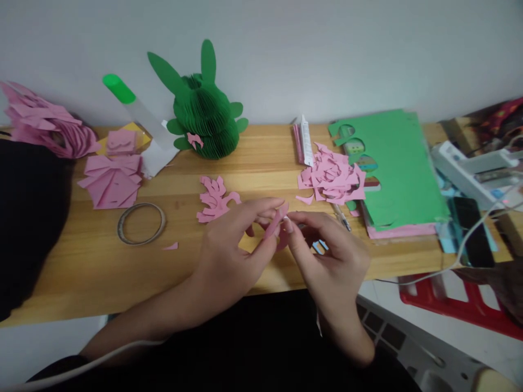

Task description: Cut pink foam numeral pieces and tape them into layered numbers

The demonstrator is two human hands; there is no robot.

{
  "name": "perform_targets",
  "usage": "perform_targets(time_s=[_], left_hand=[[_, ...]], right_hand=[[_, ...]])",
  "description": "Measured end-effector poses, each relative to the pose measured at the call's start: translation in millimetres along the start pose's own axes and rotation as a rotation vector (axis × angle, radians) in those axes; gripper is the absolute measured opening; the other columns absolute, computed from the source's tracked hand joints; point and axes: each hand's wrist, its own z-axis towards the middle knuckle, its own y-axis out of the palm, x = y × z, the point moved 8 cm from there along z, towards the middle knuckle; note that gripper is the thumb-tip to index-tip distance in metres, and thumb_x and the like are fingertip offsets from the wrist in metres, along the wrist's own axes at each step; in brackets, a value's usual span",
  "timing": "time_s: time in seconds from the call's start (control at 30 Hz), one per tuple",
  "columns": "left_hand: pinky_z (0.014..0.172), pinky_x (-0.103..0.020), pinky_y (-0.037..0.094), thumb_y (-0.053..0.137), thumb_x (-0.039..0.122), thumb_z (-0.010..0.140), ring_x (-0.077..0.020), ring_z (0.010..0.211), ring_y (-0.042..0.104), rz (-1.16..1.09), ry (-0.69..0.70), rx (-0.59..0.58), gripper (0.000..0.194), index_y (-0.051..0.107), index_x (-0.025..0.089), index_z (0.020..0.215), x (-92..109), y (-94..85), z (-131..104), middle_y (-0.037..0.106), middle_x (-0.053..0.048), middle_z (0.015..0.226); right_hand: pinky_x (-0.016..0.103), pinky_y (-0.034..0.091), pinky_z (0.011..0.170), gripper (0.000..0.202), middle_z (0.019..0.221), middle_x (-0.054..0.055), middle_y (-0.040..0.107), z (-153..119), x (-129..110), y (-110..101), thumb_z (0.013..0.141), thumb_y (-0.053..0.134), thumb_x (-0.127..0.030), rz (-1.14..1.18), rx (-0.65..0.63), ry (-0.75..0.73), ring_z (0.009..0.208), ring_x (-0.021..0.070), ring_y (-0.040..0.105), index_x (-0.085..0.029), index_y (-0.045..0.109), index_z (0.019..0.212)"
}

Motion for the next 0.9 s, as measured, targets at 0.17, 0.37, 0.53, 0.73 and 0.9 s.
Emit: perform_targets(time_s=[0.17,0.37,0.53,0.73,0.9], left_hand=[[0.069,-0.024,0.056,0.065,0.010,0.085,-0.0124,0.080,0.071,0.007,0.056,0.001,0.023,0.066,0.019,0.106,4.7,-1.5,1.8,0.077,-0.001,0.093],[0.067,-0.023,0.057,0.063,0.011,0.087,-0.0107,0.068,0.069,-0.062,0.007,-0.009,0.018,0.067,0.022,0.100,2.8,0.0,2.6,0.076,0.003,0.083],[0.062,-0.022,0.053,0.064,0.011,0.087,-0.0092,0.066,0.068,-0.065,-0.017,-0.022,0.016,0.068,0.020,0.100,0.7,1.0,2.8,0.076,0.003,0.083],[0.059,-0.024,0.047,0.063,0.007,0.084,-0.0102,0.074,0.068,-0.034,-0.018,-0.033,0.025,0.067,0.020,0.106,-1.7,-1.3,1.7,0.077,0.003,0.089],[0.059,-0.024,0.048,0.064,0.007,0.082,-0.0104,0.072,0.068,-0.087,-0.025,-0.027,0.027,0.067,0.022,0.105,-4.4,-1.5,0.2,0.077,0.003,0.089]], right_hand=[[0.024,0.051,0.050,0.009,0.076,-0.001,0.073,-0.3,-0.6,-0.5,0.088,0.066,-0.015,0.001,-0.011,0.007,0.053,0.0101,0.058,-0.022,0.071,0.090],[0.025,0.052,0.051,0.010,0.073,-0.001,0.072,-0.8,2.1,0.2,0.087,0.066,-0.015,0.021,-0.025,0.024,0.055,0.0117,0.060,-0.022,0.073,0.091],[0.024,0.051,0.051,0.011,0.076,-0.001,0.073,0.3,2.3,-0.3,0.088,0.066,-0.013,0.033,-0.032,0.003,0.056,0.0112,0.061,-0.021,0.073,0.090],[0.024,0.051,0.051,0.011,0.077,0.000,0.074,0.4,2.8,-2.1,0.088,0.066,-0.012,0.015,-0.031,-0.024,0.057,0.0115,0.062,-0.021,0.072,0.091],[0.024,0.053,0.055,0.011,0.077,-0.001,0.073,-0.4,-4.0,-3.5,0.088,0.066,-0.012,-0.075,-0.020,-0.116,0.056,0.0101,0.060,-0.021,0.070,0.091]])
